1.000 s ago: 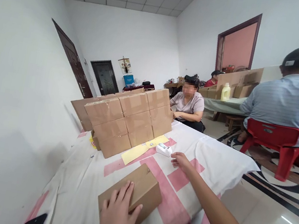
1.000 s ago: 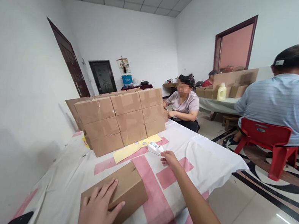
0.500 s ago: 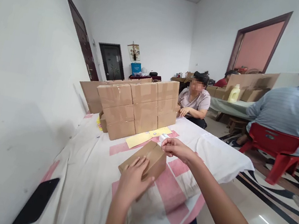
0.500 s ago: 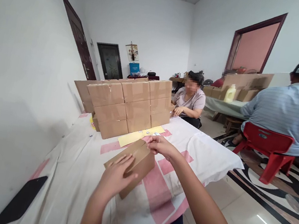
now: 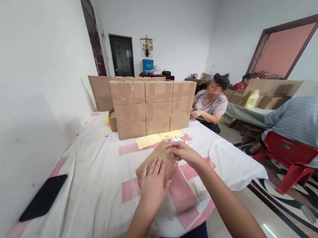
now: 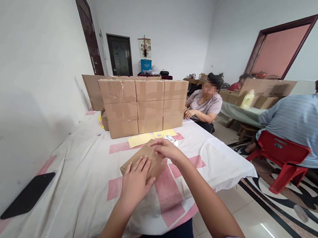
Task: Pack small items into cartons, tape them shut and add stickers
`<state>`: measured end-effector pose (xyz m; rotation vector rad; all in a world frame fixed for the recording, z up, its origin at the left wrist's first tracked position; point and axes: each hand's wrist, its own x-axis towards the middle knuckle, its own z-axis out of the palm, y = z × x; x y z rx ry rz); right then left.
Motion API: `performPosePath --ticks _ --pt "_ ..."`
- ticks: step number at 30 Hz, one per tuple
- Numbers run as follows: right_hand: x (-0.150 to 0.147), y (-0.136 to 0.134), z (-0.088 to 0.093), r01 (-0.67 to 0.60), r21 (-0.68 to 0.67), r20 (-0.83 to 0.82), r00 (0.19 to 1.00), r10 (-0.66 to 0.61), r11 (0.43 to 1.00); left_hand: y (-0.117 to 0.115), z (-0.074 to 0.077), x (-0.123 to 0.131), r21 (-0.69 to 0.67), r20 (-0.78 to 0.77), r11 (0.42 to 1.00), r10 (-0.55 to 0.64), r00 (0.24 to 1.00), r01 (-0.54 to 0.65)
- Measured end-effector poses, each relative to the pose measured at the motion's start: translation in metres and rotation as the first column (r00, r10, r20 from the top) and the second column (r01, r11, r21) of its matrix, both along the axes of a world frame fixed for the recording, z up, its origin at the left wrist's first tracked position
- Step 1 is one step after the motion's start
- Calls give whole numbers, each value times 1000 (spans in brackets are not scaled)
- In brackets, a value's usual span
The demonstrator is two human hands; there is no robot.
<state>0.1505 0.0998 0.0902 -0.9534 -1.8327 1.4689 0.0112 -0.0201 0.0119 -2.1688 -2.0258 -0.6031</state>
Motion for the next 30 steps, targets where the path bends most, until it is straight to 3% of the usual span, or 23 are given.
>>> performPosePath --ticks 6,11,17,26,30 --pt "-7 4 -5 145 166 47 987 -154 975 -1 -1 16 27 -15 997 79 997 -79" --pt "-11 11 -9 84 201 77 992 -101 976 -3 1 27 17 -38 997 71 997 -71" --pt "-8 11 -8 -135 7 208 969 130 991 -4 3 28 20 -41 996 88 995 -87" --pt "-28 24 -8 -62 -8 344 937 61 998 -4 4 27 75 -15 989 131 991 -129" --pt "-37 33 -10 -65 13 472 880 51 998 -1 1 28 73 -23 988 137 990 -135"
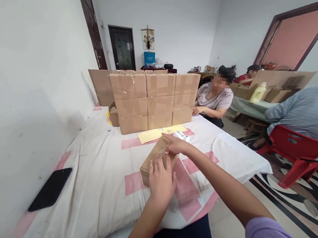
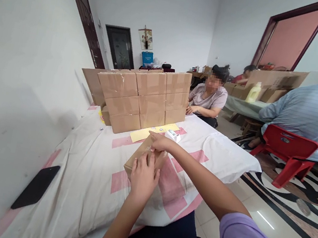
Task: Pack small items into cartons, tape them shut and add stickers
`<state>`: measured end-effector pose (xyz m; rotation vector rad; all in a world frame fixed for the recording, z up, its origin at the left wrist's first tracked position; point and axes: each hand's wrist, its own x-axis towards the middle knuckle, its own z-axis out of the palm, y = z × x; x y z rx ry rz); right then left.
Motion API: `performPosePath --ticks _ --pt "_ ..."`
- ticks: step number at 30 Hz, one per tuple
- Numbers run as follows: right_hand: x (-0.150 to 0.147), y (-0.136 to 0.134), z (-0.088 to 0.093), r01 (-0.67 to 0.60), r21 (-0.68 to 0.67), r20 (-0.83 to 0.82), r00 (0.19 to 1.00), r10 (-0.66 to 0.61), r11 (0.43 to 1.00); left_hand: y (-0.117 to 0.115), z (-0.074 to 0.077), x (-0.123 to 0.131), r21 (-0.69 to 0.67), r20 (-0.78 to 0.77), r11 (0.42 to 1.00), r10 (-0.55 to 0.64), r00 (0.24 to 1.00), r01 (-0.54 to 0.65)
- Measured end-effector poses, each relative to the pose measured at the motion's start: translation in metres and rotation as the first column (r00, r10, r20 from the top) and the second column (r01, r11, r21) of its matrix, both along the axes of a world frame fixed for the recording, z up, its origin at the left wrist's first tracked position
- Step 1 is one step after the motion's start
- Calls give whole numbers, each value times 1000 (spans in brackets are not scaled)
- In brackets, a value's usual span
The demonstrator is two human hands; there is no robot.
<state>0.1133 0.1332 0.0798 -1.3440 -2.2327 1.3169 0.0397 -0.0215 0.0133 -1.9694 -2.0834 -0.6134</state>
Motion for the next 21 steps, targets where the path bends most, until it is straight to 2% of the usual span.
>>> performPosePath --ticks 5,11,21 --pt "-10 8 -1 1 46 141 990 -7 999 3 -4 -1 -22 -17 1000 -16 1000 15" --pt "-18 1 7 -23 140 252 968 -14 990 4 -5 -2 -33 -30 999 -19 999 18" --pt "-29 9 5 -54 223 313 949 -19 973 6 -6 -4 -8 -55 1000 -15 998 14"
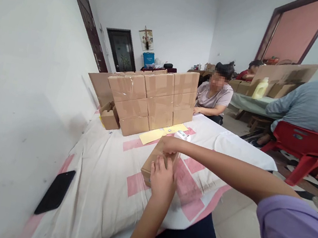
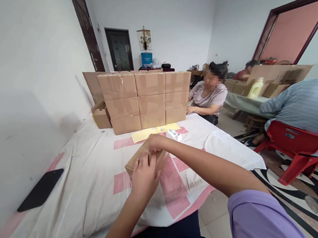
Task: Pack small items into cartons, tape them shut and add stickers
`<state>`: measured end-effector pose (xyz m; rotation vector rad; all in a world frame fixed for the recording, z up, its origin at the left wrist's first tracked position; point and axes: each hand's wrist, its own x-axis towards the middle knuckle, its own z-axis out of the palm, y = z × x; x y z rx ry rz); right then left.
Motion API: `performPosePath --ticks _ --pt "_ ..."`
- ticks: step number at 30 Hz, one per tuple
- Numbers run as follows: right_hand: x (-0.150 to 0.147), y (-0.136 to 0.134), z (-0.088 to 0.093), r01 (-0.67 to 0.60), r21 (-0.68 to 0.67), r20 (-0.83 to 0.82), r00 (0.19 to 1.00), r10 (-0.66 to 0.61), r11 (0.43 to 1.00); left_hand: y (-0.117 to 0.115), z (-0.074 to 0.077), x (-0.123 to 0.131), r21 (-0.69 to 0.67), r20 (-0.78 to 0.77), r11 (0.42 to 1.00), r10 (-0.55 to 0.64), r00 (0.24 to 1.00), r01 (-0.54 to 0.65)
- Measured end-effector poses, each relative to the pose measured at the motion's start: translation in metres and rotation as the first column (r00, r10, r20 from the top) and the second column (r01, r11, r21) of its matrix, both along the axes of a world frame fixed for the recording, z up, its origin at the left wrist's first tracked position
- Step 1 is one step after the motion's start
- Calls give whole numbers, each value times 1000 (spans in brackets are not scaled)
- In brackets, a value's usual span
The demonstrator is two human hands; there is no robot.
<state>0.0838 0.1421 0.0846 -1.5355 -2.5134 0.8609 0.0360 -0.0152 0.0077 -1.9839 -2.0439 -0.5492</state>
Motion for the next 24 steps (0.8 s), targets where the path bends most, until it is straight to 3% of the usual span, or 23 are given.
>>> performPosePath --ticks 9,12,14,16,19,24 --pt "36 8 14 21 87 32 999 -23 996 -2 4 -2 -4 -5 1000 -18 1000 18" --pt "39 1 16 -90 219 29 996 86 972 -2 2 -2 3 2 1000 -14 1000 13" --pt "39 -8 14 -292 342 107 956 272 893 -1 0 -2 10 5 1000 -11 1000 11" --pt "40 -17 7 -479 419 216 878 428 771 -1 -2 -2 18 6 1000 -9 1000 9" --pt "49 -26 -5 -544 493 243 835 494 678 0 -3 -1 30 9 1000 -6 1000 5" --pt "80 -35 -20 -440 486 125 890 438 755 -1 1 -3 41 18 998 -45 999 44"
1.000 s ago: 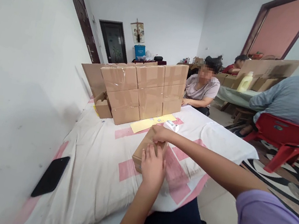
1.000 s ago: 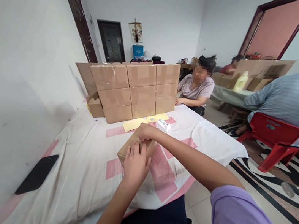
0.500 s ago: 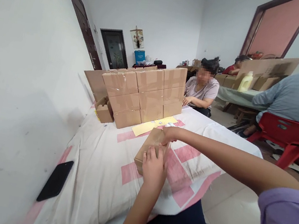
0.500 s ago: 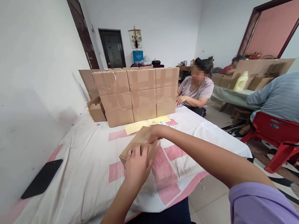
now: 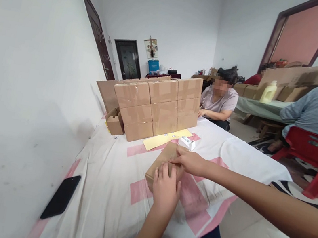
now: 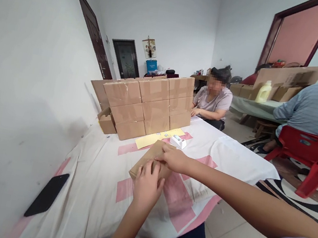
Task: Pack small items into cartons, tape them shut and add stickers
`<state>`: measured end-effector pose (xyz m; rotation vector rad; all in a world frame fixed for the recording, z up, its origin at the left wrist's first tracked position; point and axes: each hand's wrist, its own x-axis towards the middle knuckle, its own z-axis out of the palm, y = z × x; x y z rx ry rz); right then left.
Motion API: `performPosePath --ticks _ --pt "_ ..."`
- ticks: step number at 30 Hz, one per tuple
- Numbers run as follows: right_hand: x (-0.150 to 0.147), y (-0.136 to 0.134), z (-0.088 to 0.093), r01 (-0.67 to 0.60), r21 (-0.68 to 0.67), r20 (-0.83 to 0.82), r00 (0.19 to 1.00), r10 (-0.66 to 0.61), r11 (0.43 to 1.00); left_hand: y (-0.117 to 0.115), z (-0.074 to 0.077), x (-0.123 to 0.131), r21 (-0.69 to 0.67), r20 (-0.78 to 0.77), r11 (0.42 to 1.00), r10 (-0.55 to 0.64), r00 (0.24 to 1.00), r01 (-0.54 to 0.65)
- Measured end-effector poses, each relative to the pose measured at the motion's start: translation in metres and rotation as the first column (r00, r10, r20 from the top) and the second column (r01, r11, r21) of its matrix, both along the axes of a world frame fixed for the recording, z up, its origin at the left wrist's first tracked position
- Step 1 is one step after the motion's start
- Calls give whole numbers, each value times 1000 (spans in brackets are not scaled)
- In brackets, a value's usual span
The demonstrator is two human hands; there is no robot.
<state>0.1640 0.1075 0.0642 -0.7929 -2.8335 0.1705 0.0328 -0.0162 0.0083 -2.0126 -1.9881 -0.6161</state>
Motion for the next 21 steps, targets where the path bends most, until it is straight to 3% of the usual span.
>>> performPosePath --ticks 8,13,17,21 --pt "45 -24 -5 123 61 23 992 -125 991 -3 2 -5 7 -10 999 -54 998 54" --pt "76 -29 -32 202 55 -82 977 -197 978 1 5 -49 6 -55 993 -120 991 120" --pt "90 0 -61 309 -68 -139 939 -315 949 9 4 -99 28 -231 994 -100 968 109" --pt "79 61 -66 351 -157 -220 899 -379 923 14 -4 -115 161 -381 978 -64 922 134"
